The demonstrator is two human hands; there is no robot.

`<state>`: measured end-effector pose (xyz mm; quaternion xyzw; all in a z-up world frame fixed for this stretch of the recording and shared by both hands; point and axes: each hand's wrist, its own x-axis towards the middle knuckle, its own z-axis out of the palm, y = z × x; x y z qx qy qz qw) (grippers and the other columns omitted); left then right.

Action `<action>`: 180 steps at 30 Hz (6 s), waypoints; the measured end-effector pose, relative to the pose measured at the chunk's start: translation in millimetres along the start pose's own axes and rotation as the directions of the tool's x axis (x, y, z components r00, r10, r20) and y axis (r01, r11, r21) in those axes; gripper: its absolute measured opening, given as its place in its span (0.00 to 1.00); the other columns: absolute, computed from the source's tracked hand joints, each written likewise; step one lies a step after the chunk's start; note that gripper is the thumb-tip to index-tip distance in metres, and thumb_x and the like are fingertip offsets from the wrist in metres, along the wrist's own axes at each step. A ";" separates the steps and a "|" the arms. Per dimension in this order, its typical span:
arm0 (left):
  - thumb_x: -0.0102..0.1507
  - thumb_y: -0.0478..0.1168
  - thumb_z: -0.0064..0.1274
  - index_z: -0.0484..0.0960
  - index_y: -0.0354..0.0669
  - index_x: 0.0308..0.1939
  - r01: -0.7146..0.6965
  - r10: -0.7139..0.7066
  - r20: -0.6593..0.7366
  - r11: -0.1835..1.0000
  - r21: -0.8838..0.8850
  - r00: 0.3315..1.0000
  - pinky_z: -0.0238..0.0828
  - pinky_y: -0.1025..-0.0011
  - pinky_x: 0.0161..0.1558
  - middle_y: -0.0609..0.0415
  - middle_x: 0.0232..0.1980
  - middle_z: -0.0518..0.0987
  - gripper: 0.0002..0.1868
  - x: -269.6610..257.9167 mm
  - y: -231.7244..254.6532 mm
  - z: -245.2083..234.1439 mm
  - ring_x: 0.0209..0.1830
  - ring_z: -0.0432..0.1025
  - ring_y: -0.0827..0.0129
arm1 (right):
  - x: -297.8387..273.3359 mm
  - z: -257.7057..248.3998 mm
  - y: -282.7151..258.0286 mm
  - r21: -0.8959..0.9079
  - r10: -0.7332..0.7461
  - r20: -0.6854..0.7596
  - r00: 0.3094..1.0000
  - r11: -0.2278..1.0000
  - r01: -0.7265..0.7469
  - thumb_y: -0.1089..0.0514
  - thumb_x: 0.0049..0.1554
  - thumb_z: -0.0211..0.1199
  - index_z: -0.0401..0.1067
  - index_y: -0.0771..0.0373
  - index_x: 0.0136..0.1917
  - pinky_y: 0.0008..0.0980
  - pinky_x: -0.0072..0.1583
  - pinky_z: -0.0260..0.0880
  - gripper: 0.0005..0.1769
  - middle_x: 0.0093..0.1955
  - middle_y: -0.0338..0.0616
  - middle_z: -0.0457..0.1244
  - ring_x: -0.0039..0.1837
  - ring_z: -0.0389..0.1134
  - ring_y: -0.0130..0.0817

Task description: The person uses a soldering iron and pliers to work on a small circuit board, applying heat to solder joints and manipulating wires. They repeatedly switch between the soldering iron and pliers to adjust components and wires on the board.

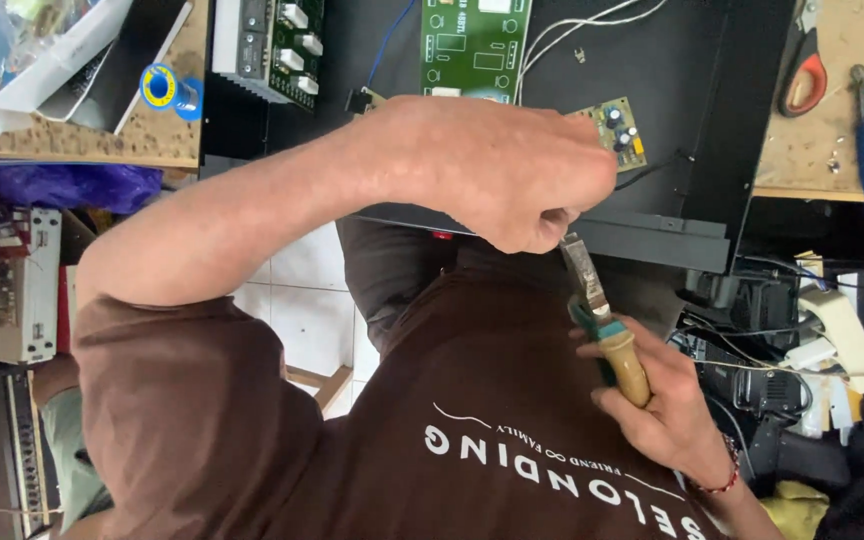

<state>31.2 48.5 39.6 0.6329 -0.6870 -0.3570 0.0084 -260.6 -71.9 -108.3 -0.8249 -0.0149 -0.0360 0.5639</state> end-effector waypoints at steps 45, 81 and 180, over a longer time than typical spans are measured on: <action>0.69 0.28 0.43 0.70 0.36 0.34 -0.319 0.187 -0.517 0.931 -0.179 0.835 0.65 0.59 0.35 0.50 0.35 0.70 0.08 -2.3 -16.4 43.0 0.27 0.66 0.58 | 23.4 19.5 -12.5 -0.011 -0.108 -0.160 0.981 0.994 0.107 0.72 0.49 0.55 0.73 0.79 0.48 0.43 0.61 0.79 0.13 0.60 0.67 0.66 0.61 0.72 0.56; 0.68 0.26 0.39 0.66 0.36 0.33 -0.300 0.178 -0.514 0.940 -0.165 0.839 0.60 0.61 0.32 0.51 0.33 0.66 0.09 -3.0 -8.6 33.4 0.25 0.61 0.59 | 2.7 14.5 6.9 -0.019 -0.038 -0.131 0.991 0.999 0.036 0.71 0.48 0.55 0.75 0.72 0.54 0.39 0.67 0.71 0.20 0.69 0.64 0.63 0.66 0.71 0.52; 0.68 0.33 0.53 0.79 0.42 0.33 -0.354 -0.428 -0.899 0.829 -0.433 0.096 0.67 0.74 0.39 0.59 0.31 0.73 0.07 19.1 19.0 74.5 0.33 0.66 0.74 | 164.8 -153.6 154.0 -0.790 0.059 -0.578 0.814 0.209 -0.576 0.24 0.68 0.71 0.81 0.65 0.55 0.52 0.44 0.71 0.38 0.52 0.62 0.65 0.51 0.68 0.60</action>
